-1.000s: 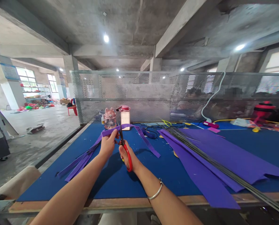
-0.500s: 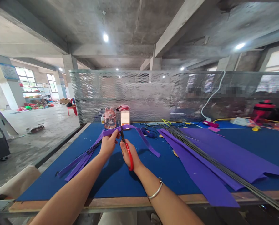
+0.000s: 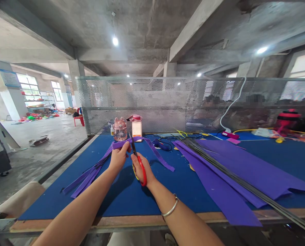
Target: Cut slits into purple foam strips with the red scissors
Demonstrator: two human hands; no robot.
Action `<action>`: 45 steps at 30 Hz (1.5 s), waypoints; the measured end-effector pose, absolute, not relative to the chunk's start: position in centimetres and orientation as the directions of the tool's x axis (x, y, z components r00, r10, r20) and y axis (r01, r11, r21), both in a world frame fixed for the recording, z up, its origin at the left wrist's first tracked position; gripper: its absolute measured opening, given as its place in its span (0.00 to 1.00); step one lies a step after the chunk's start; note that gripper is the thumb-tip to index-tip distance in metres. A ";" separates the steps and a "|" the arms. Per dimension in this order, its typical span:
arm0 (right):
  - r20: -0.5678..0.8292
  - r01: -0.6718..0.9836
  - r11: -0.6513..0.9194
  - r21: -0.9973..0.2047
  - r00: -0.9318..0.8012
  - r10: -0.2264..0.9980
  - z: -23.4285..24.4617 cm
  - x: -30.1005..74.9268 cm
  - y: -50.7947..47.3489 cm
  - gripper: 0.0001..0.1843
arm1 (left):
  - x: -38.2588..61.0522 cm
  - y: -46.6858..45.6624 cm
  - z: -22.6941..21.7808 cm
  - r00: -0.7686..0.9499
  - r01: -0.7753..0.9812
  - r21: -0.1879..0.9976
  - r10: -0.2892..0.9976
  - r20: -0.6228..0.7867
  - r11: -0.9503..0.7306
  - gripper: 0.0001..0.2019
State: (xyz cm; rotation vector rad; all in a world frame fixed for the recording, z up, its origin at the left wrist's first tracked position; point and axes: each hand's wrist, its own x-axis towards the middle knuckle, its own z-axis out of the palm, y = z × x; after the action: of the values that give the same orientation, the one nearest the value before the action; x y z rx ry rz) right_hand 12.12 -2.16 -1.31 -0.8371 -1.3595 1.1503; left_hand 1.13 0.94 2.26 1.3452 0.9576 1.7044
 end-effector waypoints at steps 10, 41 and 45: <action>0.406 -0.129 0.385 -0.914 -0.257 0.877 -3.0 12.7 -1.3 0.34 | 1.4 0.6 2.6 -0.212 -0.168 0.890 0.897 0.389 -0.425 0.19; 0.320 -0.062 0.314 -0.947 -0.155 0.935 -2.0 12.4 -1.8 0.31 | 1.3 0.7 2.4 -0.163 -0.197 0.883 0.902 0.399 -0.426 0.19; 0.330 -0.120 0.310 -0.943 -0.232 0.915 -2.4 12.4 -1.6 0.36 | 1.2 0.9 2.3 -0.182 -0.171 0.884 0.896 0.405 -0.435 0.19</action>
State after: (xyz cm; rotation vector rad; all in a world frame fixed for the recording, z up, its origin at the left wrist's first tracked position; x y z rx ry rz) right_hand 12.39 -1.63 -2.44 -0.7745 -1.4650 1.1699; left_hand 1.21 0.94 2.34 1.2816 0.9108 1.7267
